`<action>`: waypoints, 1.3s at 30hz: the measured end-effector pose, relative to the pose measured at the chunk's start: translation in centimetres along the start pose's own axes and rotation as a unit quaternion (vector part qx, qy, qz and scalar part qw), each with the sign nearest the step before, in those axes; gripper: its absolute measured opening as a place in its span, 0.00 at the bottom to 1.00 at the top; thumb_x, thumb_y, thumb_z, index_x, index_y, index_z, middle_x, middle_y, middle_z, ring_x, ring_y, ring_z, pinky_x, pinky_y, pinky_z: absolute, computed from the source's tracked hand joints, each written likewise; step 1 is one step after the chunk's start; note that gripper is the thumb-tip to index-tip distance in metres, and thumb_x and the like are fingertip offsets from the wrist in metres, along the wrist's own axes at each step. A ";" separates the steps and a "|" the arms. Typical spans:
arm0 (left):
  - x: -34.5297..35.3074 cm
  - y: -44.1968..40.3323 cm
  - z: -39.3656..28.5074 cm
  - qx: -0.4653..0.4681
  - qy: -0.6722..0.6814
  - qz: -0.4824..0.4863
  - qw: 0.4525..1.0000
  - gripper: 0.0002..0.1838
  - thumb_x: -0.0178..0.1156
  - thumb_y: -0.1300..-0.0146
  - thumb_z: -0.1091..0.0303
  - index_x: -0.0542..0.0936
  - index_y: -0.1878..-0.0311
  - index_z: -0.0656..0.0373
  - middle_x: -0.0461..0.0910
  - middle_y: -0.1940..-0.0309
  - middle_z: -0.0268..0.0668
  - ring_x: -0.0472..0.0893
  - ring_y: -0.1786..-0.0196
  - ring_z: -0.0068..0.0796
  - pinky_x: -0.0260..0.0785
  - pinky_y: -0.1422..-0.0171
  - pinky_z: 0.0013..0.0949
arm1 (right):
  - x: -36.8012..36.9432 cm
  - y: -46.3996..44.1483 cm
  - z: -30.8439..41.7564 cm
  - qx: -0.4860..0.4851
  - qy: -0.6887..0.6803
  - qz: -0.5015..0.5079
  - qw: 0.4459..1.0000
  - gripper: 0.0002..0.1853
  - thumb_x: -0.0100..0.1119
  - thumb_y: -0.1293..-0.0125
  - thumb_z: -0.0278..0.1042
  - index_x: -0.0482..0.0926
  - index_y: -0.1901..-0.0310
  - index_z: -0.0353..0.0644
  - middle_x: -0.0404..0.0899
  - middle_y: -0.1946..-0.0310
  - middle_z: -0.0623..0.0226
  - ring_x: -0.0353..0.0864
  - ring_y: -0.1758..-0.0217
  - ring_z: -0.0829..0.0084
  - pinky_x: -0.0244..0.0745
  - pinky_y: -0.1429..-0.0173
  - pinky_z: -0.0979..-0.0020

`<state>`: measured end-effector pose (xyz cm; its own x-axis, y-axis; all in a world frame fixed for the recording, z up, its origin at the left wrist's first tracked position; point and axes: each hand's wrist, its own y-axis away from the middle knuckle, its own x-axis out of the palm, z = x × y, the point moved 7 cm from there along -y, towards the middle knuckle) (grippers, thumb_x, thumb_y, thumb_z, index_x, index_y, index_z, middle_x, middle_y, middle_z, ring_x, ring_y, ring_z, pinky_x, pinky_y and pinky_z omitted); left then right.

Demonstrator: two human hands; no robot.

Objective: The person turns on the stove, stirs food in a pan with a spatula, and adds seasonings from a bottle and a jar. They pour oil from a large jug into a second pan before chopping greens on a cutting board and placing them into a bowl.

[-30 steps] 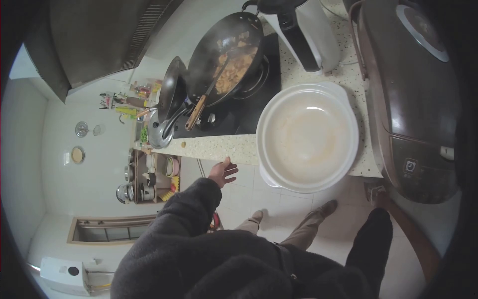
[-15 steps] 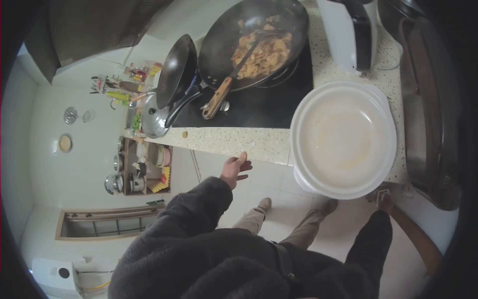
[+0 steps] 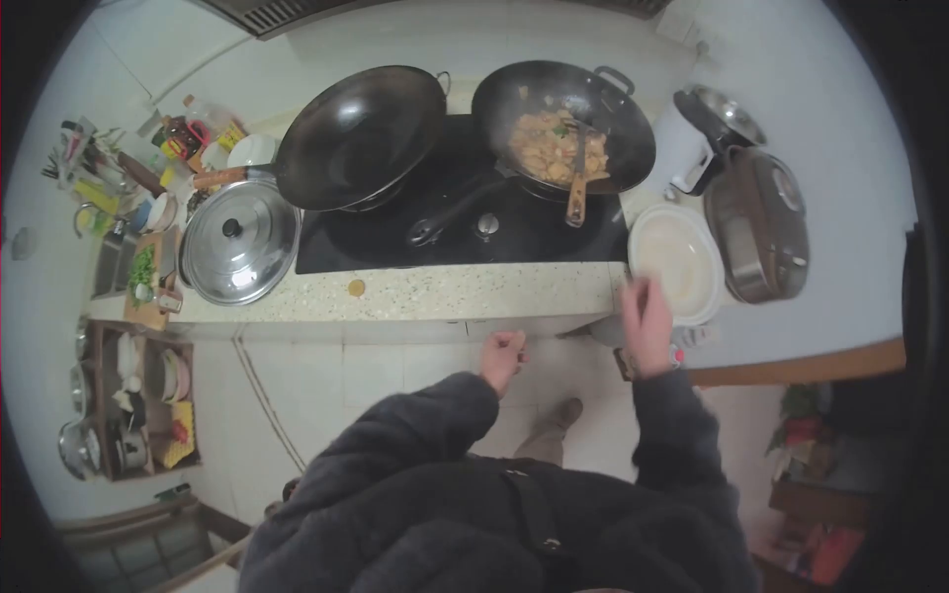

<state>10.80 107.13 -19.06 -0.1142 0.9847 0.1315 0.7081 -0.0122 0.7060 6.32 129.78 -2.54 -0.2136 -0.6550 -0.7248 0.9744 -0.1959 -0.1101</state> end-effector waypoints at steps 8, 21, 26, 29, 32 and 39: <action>-21.8 7.0 -8.4 0.159 0.124 -0.108 0.973 0.09 0.51 0.39 0.71 0.75 0.56 0.56 0.79 0.66 0.39 0.78 0.71 0.26 0.70 0.68 0.25 | 5.8 -15.5 9.2 0.070 0.238 0.042 0.968 0.29 0.58 0.41 0.36 0.61 0.41 0.33 0.74 0.50 0.43 0.75 0.47 0.48 0.73 0.46 0.57; -47.1 7.8 -27.4 0.265 0.179 -0.268 0.909 0.16 0.55 0.35 0.67 0.68 0.46 0.57 0.75 0.59 0.34 0.77 0.67 0.18 0.72 0.69 0.20 | -2.3 -22.5 9.5 0.390 -0.165 -0.006 0.906 0.04 0.44 0.48 0.25 0.70 0.73 0.36 0.78 0.77 0.57 0.68 0.87 0.82 0.58 0.85 0.84; -48.0 1.4 -34.0 0.208 0.128 -0.215 0.946 0.37 0.62 0.38 0.58 0.56 0.31 0.58 0.68 0.44 0.38 0.77 0.55 0.25 0.76 0.61 0.24 | 1.2 -23.8 13.7 0.359 -0.141 -0.013 0.922 0.05 0.52 0.43 0.31 0.72 0.69 0.40 0.74 0.79 0.64 0.65 0.87 0.82 0.56 0.87 0.85; -48.0 -1.4 -36.9 0.238 0.130 -0.164 0.948 0.42 0.64 0.40 0.53 0.53 0.29 0.55 0.66 0.41 0.37 0.77 0.53 0.26 0.77 0.60 0.25 | 3.7 -23.2 15.4 0.247 -0.047 0.044 0.967 0.12 0.51 0.43 0.30 0.74 0.59 0.35 0.75 0.77 0.60 0.63 0.89 0.78 0.54 0.90 0.79; -47.4 -3.0 -38.4 0.275 0.127 -0.114 0.946 0.38 0.61 0.37 0.52 0.56 0.29 0.52 0.60 0.34 0.35 0.79 0.58 0.22 0.78 0.62 0.23 | 4.6 -19.9 16.5 0.163 0.117 0.095 0.975 0.17 0.55 0.41 0.27 0.75 0.49 0.38 0.78 0.58 0.57 0.73 0.64 0.67 0.67 0.63 0.70; -47.9 -4.7 -42.8 0.332 0.092 -0.116 0.931 0.20 0.62 0.38 0.55 0.72 0.50 0.57 0.77 0.69 0.37 0.79 0.77 0.22 0.76 0.71 0.19 | 2.8 -12.1 18.3 0.119 0.264 0.032 0.957 0.20 0.53 0.34 0.28 0.71 0.40 0.45 0.76 0.45 0.56 0.75 0.43 0.55 0.68 0.41 0.59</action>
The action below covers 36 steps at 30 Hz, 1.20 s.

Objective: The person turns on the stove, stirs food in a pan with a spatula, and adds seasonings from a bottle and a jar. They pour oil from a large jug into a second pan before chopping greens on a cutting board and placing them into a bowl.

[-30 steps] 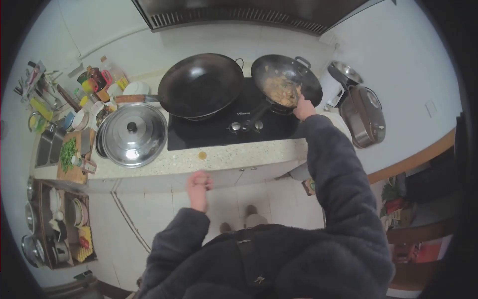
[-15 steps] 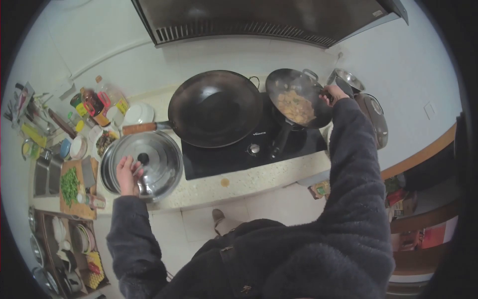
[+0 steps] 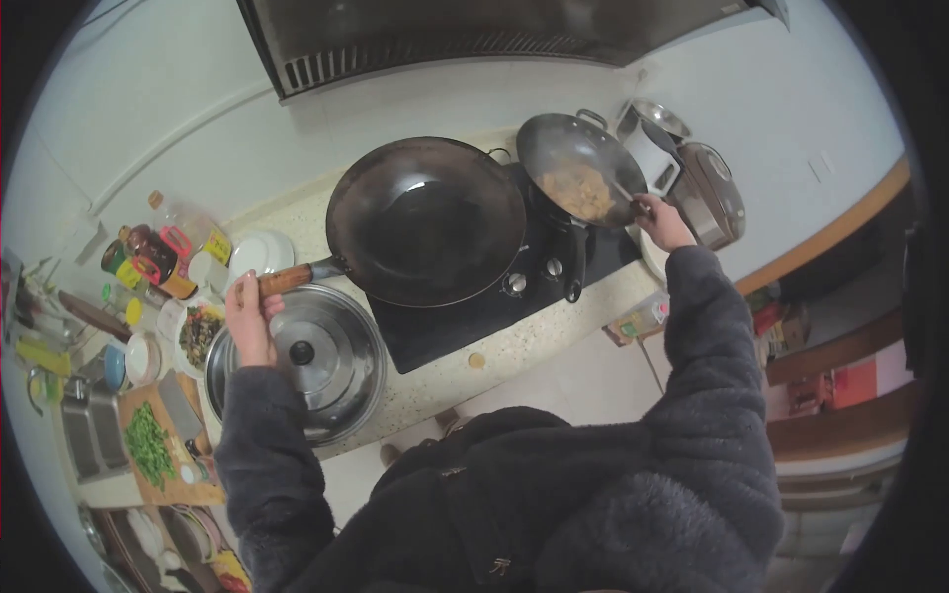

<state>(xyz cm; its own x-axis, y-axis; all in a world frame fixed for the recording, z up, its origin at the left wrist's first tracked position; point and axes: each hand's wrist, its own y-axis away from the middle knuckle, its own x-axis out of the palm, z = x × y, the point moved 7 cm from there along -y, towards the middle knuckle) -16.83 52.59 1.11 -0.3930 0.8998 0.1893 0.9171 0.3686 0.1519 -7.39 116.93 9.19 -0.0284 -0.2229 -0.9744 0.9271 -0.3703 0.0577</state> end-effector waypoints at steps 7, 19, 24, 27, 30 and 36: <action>0.7 -2.4 -3.9 0.045 -0.031 0.038 0.998 0.15 0.61 0.37 0.55 0.74 0.56 0.55 0.74 0.76 0.32 0.75 0.79 0.18 0.73 0.72 0.18 | 5.1 8.2 -0.9 0.192 -0.346 -0.076 0.915 0.13 0.40 0.29 0.44 0.70 0.59 0.45 0.64 0.75 0.69 0.61 0.81 0.77 0.54 0.81 0.74; 0.3 0.1 -3.0 -0.009 -0.013 0.064 0.998 0.39 0.58 0.37 0.52 0.54 0.30 0.62 0.67 0.43 0.37 0.77 0.56 0.22 0.75 0.58 0.23 | 4.3 8.7 -3.1 0.183 -0.184 -0.185 0.948 0.21 0.37 0.28 0.50 0.71 0.54 0.38 0.74 0.57 0.51 0.72 0.55 0.56 0.62 0.50 0.61; 1.0 -1.0 -3.7 0.010 -0.016 0.024 1.000 0.22 0.58 0.38 0.54 0.69 0.47 0.55 0.71 0.55 0.31 0.78 0.59 0.21 0.73 0.61 0.21 | 6.5 6.3 -6.6 0.163 -0.131 -0.209 0.955 0.19 0.42 0.30 0.49 0.72 0.59 0.39 0.77 0.62 0.49 0.75 0.57 0.52 0.64 0.51 0.56; 0.4 -1.8 -4.2 0.021 -0.006 0.003 1.000 0.28 0.57 0.39 0.54 0.66 0.40 0.60 0.70 0.50 0.33 0.80 0.56 0.25 0.73 0.59 0.26 | 7.5 5.5 -6.1 0.205 -0.242 -0.139 0.938 0.23 0.41 0.34 0.56 0.72 0.57 0.43 0.67 0.75 0.63 0.63 0.79 0.69 0.58 0.77 0.65; 0.3 -1.3 -3.9 0.023 -0.015 -0.004 1.000 0.25 0.55 0.39 0.55 0.69 0.43 0.59 0.70 0.53 0.33 0.79 0.54 0.28 0.74 0.58 0.30 | 8.1 6.9 -4.6 0.249 -0.422 -0.100 0.866 0.20 0.41 0.31 0.53 0.72 0.57 0.43 0.60 0.81 0.72 0.53 0.85 0.79 0.47 0.81 0.72; 0.0 -1.2 -3.2 0.011 -0.004 0.000 1.000 0.21 0.57 0.38 0.54 0.70 0.46 0.55 0.72 0.53 0.30 0.79 0.56 0.26 0.75 0.67 0.26 | 12.3 5.4 -5.1 0.223 -0.643 -0.030 0.732 0.16 0.44 0.29 0.53 0.72 0.55 0.51 0.58 0.82 0.84 0.52 0.87 0.89 0.46 0.84 0.82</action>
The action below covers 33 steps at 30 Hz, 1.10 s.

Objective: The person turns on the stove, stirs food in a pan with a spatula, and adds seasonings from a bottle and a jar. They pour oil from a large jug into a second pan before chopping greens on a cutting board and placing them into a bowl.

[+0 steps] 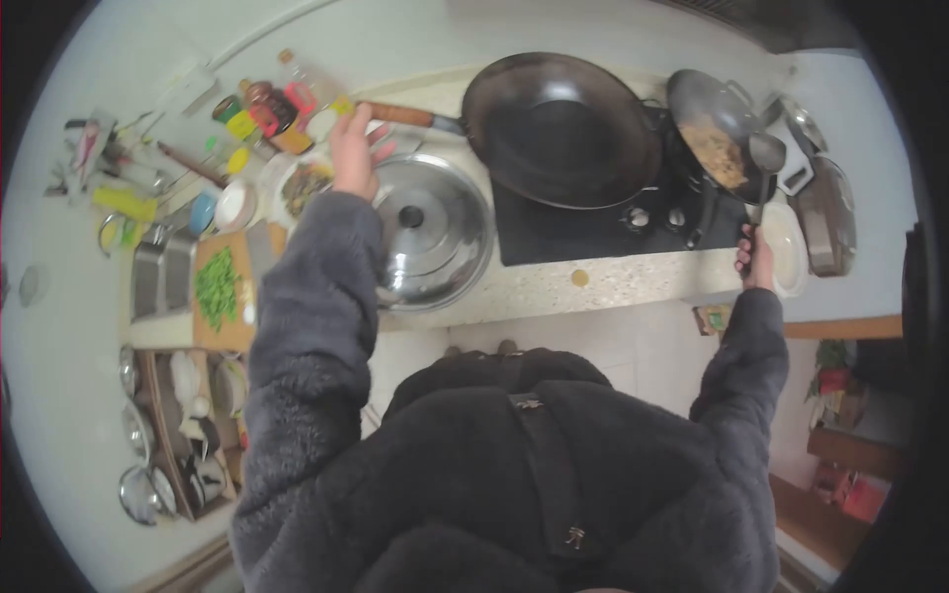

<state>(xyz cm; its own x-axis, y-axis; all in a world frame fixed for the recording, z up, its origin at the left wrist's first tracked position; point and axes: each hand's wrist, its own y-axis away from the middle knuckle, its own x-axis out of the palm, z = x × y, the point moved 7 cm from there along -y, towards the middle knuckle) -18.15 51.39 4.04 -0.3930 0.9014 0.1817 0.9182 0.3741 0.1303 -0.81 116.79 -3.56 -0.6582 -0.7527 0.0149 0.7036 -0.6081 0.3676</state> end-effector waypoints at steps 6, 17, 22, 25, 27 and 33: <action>-0.2 0.2 -0.1 -0.040 -0.008 0.042 0.998 0.29 0.55 0.34 0.53 0.63 0.36 0.59 0.65 0.41 0.37 0.75 0.47 0.33 0.79 0.55 0.33 | 0.8 0.5 -0.8 0.049 -0.077 0.027 0.995 0.17 0.46 0.28 0.51 0.76 0.51 0.49 0.64 0.81 0.84 0.52 0.87 0.91 0.46 0.85 0.83; 1.1 -2.8 1.6 -0.269 0.089 0.136 0.950 0.35 0.56 0.44 0.36 0.69 0.52 0.62 0.67 0.53 0.47 0.78 0.63 0.45 0.79 0.59 0.47 | 4.3 8.3 2.1 0.011 -0.044 -0.005 0.999 0.16 0.45 0.27 0.48 0.77 0.57 0.45 0.63 0.85 0.83 0.56 0.88 0.91 0.50 0.84 0.85; 2.3 7.1 4.0 -0.457 0.072 0.306 0.832 0.26 0.60 0.38 0.65 0.64 0.40 0.64 0.73 0.49 0.59 0.81 0.64 0.35 0.77 0.61 0.32 | 4.7 12.3 2.3 -0.017 -0.007 -0.052 0.998 0.16 0.46 0.28 0.48 0.77 0.58 0.44 0.62 0.85 0.81 0.57 0.87 0.89 0.53 0.83 0.84; 5.5 14.1 5.5 -0.479 0.081 0.422 0.765 0.10 0.53 0.38 0.71 0.66 0.54 0.54 0.69 0.60 0.44 0.72 0.64 0.24 0.61 0.68 0.23 | 5.0 13.4 1.6 -0.034 -0.008 -0.068 0.997 0.16 0.48 0.29 0.49 0.78 0.59 0.45 0.65 0.84 0.80 0.58 0.86 0.89 0.56 0.81 0.85; 8.2 17.8 6.7 -0.511 0.127 0.444 0.725 0.15 0.50 0.42 0.79 0.57 0.71 0.47 0.59 0.76 0.29 0.58 0.77 0.15 0.48 0.78 0.17 | 4.9 13.5 1.3 -0.043 -0.016 -0.075 0.996 0.15 0.49 0.29 0.47 0.78 0.61 0.45 0.66 0.85 0.79 0.60 0.86 0.89 0.57 0.81 0.85; 8.0 19.4 8.6 -0.517 0.098 0.389 0.756 0.12 0.53 0.48 0.77 0.63 0.81 0.52 0.63 0.88 0.33 0.60 0.85 0.20 0.42 0.82 0.22 | 5.4 10.9 -1.4 -0.012 -0.003 -0.035 0.999 0.21 0.51 0.32 0.51 0.74 0.45 0.49 0.52 0.83 0.88 0.48 0.85 0.92 0.40 0.83 0.85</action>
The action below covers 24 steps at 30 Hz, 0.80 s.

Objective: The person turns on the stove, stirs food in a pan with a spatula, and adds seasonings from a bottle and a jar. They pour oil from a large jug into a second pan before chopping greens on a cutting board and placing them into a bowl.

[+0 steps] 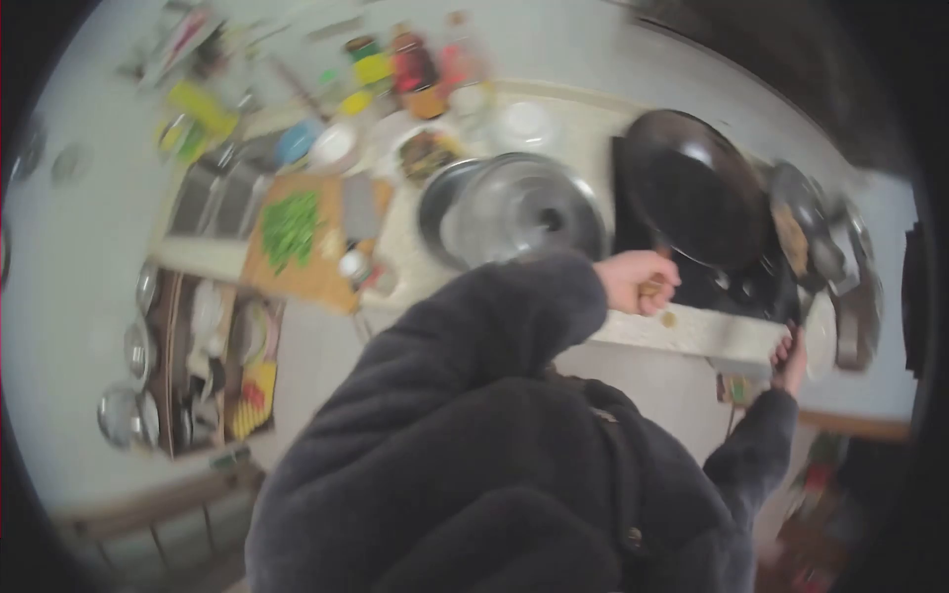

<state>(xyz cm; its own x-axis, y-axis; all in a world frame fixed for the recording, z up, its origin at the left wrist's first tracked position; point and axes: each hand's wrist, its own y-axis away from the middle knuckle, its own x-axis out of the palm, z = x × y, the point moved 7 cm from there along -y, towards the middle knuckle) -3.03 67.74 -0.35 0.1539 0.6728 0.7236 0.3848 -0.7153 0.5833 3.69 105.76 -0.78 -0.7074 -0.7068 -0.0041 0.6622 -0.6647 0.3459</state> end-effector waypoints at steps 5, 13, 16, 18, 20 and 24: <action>-0.8 1.9 -0.6 -0.024 -0.050 0.037 0.998 0.15 0.49 0.42 0.77 0.57 0.79 0.49 0.56 0.86 0.28 0.54 0.84 0.17 0.42 0.81 0.20 | 0.2 1.1 1.2 -0.018 0.001 -0.023 1.000 0.21 0.49 0.29 0.49 0.71 0.42 0.46 0.57 0.81 0.85 0.50 0.84 0.90 0.44 0.83 0.84; -2.7 5.9 -0.8 -0.019 -0.098 0.118 0.988 0.20 0.49 0.38 0.73 0.54 0.82 0.47 0.51 0.88 0.25 0.49 0.87 0.14 0.39 0.83 0.19 | 0.2 3.4 1.5 -0.041 -0.047 -0.052 0.997 0.14 0.48 0.31 0.48 0.73 0.52 0.49 0.58 0.83 0.84 0.52 0.86 0.88 0.47 0.82 0.82; -3.8 5.7 -1.8 -0.028 -0.110 0.101 0.988 0.17 0.47 0.36 0.72 0.56 0.80 0.49 0.56 0.90 0.28 0.54 0.89 0.16 0.44 0.85 0.18 | 1.3 4.5 2.0 -0.046 -0.035 -0.051 0.997 0.13 0.46 0.29 0.48 0.74 0.58 0.50 0.61 0.84 0.83 0.56 0.86 0.89 0.52 0.81 0.83; -4.1 5.5 -2.6 -0.028 -0.114 0.077 0.990 0.15 0.47 0.36 0.72 0.58 0.79 0.51 0.59 0.91 0.30 0.54 0.90 0.17 0.45 0.85 0.18 | 1.7 4.8 2.2 -0.046 -0.031 -0.060 0.997 0.14 0.45 0.29 0.49 0.75 0.60 0.50 0.62 0.84 0.82 0.58 0.86 0.89 0.54 0.80 0.84; -3.9 5.0 -3.5 -0.024 -0.087 0.049 0.995 0.09 0.50 0.39 0.73 0.64 0.75 0.54 0.64 0.85 0.28 0.58 0.90 0.16 0.47 0.87 0.18 | 1.5 4.1 1.8 -0.045 -0.021 -0.049 0.998 0.15 0.44 0.29 0.51 0.74 0.58 0.49 0.62 0.83 0.82 0.57 0.86 0.89 0.54 0.81 0.83; -2.6 3.9 -5.0 -0.019 -0.083 0.015 0.996 0.11 0.53 0.39 0.73 0.68 0.78 0.55 0.67 0.86 0.27 0.60 0.90 0.14 0.48 0.88 0.17 | 1.4 3.4 1.4 -0.033 -0.019 -0.051 0.998 0.16 0.44 0.28 0.51 0.75 0.58 0.48 0.62 0.84 0.81 0.58 0.86 0.89 0.56 0.81 0.84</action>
<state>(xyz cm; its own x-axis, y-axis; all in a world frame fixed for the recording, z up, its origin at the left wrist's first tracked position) -6.45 62.26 1.88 0.3154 0.6700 0.6720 0.3432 -0.7407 0.5775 4.67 102.85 1.69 -0.7795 -0.6264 -0.0003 0.6008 -0.7478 0.2827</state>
